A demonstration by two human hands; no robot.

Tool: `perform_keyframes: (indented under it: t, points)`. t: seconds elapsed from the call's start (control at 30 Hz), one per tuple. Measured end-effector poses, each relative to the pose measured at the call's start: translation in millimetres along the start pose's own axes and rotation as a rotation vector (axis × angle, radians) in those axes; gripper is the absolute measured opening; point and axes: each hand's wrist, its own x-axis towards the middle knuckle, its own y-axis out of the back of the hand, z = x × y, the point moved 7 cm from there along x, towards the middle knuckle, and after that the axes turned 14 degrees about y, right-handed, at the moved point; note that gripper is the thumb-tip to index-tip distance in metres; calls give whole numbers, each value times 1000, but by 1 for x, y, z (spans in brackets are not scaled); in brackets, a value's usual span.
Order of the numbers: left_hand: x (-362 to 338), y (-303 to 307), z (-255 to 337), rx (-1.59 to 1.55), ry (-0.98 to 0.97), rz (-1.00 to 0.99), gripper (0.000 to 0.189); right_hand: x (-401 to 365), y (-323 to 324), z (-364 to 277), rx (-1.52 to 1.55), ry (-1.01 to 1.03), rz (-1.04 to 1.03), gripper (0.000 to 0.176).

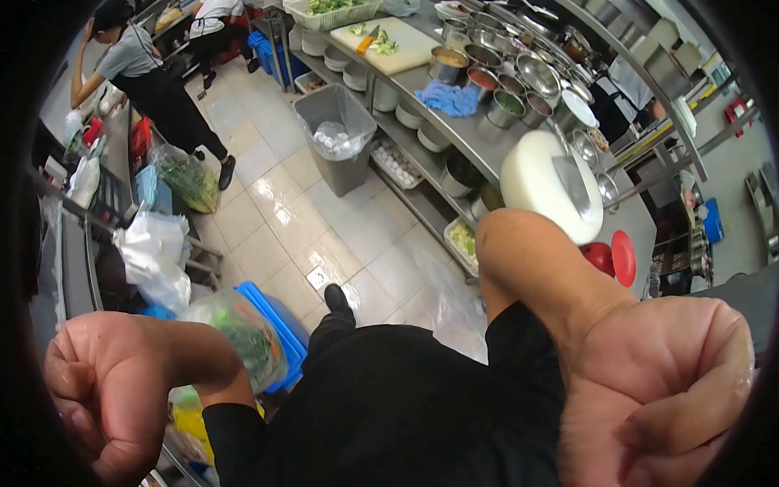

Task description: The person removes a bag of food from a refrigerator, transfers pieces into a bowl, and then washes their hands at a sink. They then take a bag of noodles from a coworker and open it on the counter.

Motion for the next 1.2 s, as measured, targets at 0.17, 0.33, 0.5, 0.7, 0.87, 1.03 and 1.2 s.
perform_keyframes:
  t: [0.17, 0.33, 0.5, 0.7, 0.87, 1.03, 1.2]
  points:
    - [24, 41, -79, -1, -10, 146, 20, -16, -20, 75, -59, 3, -25, 29]
    - [26, -70, -144, -358, -107, -409, 14, -24, -24, 120, -121, 23, -18, 27]
    - [25, -84, -201, 31, -6, -416, 17, -41, -21, 160, -147, 32, -11, 26]
    - [-11, -100, -270, -119, -24, -44, 14, -81, 3, 235, -161, 16, 14, 24]
    - [-36, -137, -340, -262, -138, -302, 16, -116, 37, 312, -159, 19, 41, 23]
    - [-55, -160, -414, -253, -36, -302, 16, -142, 67, 381, -159, 4, 45, 22]
    - [-79, -173, -470, -271, 66, -308, 17, -161, 83, 424, -208, -44, 13, 20]
